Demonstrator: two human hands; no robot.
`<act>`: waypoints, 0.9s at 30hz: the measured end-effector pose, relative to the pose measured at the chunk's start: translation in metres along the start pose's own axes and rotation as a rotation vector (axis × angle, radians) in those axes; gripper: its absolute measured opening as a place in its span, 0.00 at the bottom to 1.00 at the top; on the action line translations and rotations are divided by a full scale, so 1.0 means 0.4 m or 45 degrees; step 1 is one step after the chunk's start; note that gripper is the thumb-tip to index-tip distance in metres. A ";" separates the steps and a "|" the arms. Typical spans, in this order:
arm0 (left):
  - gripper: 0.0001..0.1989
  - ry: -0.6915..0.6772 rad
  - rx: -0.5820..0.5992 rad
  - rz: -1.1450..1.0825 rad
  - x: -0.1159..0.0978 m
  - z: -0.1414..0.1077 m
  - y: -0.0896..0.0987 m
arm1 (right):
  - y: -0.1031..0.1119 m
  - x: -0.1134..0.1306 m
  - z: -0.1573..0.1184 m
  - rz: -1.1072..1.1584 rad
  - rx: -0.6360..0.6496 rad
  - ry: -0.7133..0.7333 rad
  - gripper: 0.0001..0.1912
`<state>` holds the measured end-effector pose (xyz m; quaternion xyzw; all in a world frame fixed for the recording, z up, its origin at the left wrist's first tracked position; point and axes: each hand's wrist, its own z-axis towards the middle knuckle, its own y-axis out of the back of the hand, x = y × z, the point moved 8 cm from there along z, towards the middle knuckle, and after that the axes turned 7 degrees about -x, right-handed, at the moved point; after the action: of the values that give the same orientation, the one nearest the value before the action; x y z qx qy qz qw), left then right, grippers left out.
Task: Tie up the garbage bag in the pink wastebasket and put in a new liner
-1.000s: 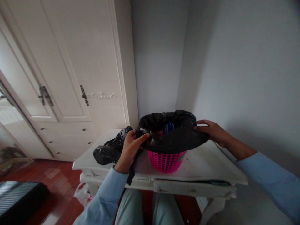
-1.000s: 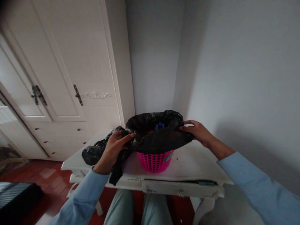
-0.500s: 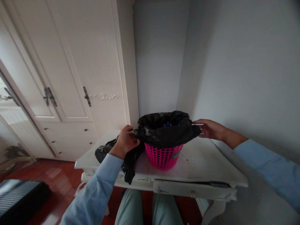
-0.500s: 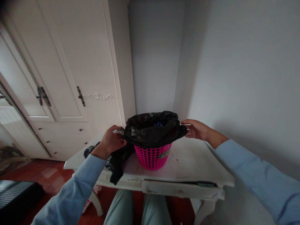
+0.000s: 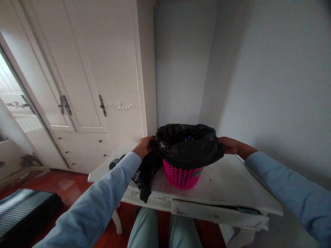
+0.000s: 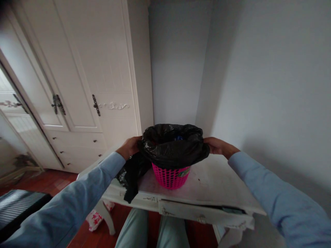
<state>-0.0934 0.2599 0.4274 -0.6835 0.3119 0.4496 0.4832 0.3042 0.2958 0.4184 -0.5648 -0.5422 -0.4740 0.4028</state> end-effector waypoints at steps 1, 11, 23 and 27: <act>0.06 -0.055 -0.052 0.046 -0.012 0.006 0.002 | 0.003 0.009 0.009 -0.007 -0.023 0.039 0.03; 0.13 -0.610 -0.390 0.269 -0.131 0.000 -0.071 | 0.023 0.166 0.055 0.162 -0.468 0.612 0.07; 0.11 -0.627 -0.350 0.165 -0.121 -0.041 -0.062 | -0.017 0.131 -0.030 0.377 -0.111 0.455 0.10; 0.10 -0.486 -0.238 0.066 -0.110 -0.053 -0.062 | 0.001 0.109 -0.062 0.337 -0.029 0.380 0.10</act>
<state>-0.0829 0.2480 0.4799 -0.6195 0.1892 0.6101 0.4562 0.3004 0.2816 0.4663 -0.5592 -0.3921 -0.5015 0.5310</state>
